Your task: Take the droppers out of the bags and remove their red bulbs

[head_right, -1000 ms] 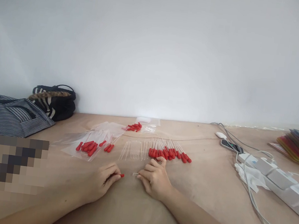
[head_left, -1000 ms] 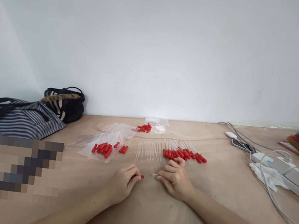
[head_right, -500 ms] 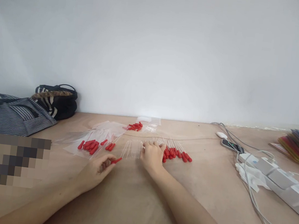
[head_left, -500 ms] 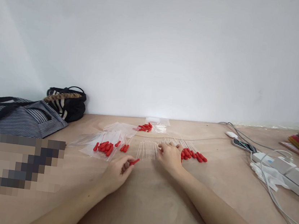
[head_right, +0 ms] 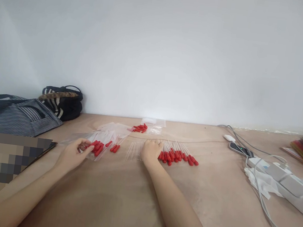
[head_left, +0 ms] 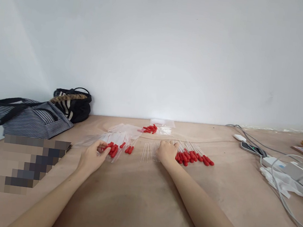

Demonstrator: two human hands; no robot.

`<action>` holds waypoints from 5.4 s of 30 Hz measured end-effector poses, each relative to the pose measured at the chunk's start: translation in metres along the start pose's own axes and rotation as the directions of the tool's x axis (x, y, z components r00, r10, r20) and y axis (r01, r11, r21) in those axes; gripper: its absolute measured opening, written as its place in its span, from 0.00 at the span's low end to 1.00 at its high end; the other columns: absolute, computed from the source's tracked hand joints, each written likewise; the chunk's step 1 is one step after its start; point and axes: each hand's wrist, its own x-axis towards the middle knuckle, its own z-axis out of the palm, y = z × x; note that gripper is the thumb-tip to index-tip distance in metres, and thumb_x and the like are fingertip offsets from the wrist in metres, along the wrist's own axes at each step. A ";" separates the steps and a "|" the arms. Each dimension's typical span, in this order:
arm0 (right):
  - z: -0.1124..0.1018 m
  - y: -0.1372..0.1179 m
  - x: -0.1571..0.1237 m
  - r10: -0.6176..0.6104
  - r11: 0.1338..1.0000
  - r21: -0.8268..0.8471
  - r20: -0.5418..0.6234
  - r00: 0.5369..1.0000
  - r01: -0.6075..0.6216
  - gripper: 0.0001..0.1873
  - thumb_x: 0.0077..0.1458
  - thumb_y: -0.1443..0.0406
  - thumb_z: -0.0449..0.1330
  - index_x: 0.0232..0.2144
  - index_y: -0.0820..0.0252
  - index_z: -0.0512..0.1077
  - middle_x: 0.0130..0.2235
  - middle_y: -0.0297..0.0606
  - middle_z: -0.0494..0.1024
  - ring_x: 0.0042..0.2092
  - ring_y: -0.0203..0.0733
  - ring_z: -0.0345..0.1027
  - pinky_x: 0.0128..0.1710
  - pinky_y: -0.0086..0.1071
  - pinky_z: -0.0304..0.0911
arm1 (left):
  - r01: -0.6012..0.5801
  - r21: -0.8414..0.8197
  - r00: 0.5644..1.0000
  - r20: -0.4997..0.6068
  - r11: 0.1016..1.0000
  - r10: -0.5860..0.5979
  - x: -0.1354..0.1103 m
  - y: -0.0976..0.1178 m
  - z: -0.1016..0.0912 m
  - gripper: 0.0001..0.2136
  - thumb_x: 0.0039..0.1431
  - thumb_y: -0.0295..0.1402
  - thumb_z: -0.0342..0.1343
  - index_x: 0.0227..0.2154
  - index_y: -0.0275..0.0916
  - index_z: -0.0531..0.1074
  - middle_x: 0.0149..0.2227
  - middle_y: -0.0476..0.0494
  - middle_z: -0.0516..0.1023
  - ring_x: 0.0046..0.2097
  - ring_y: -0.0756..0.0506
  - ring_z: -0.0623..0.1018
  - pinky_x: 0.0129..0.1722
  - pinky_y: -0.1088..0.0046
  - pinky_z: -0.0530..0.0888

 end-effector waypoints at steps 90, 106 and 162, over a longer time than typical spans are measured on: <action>0.003 0.057 -0.083 -0.477 0.795 0.189 -0.392 0.786 0.577 0.14 0.52 0.71 0.51 0.40 0.57 0.70 0.28 0.33 0.72 0.35 0.36 0.58 0.42 0.36 0.40 | -0.454 -0.196 0.866 0.132 0.869 0.482 -0.030 0.028 0.013 0.12 0.56 0.37 0.46 0.32 0.40 0.73 0.33 0.43 0.73 0.37 0.45 0.73 0.37 0.70 0.70; 0.001 -0.002 -0.024 -0.216 0.976 -0.029 -0.168 0.962 0.214 0.12 0.49 0.75 0.50 0.30 0.61 0.72 0.30 0.43 0.76 0.41 0.47 0.61 0.43 0.42 0.40 | -0.257 0.056 0.963 0.097 0.965 0.251 0.010 -0.034 -0.016 0.13 0.48 0.39 0.48 0.30 0.38 0.73 0.33 0.42 0.75 0.34 0.41 0.75 0.35 0.67 0.71; -0.009 0.065 -0.092 -0.678 0.619 0.198 -0.355 0.644 0.760 0.16 0.57 0.64 0.50 0.20 0.60 0.68 0.18 0.30 0.65 0.30 0.34 0.53 0.42 0.37 0.41 | -0.601 -0.460 0.616 0.256 0.654 0.745 -0.067 0.070 0.056 0.10 0.59 0.29 0.45 0.26 0.38 0.69 0.27 0.46 0.71 0.31 0.49 0.71 0.31 0.74 0.68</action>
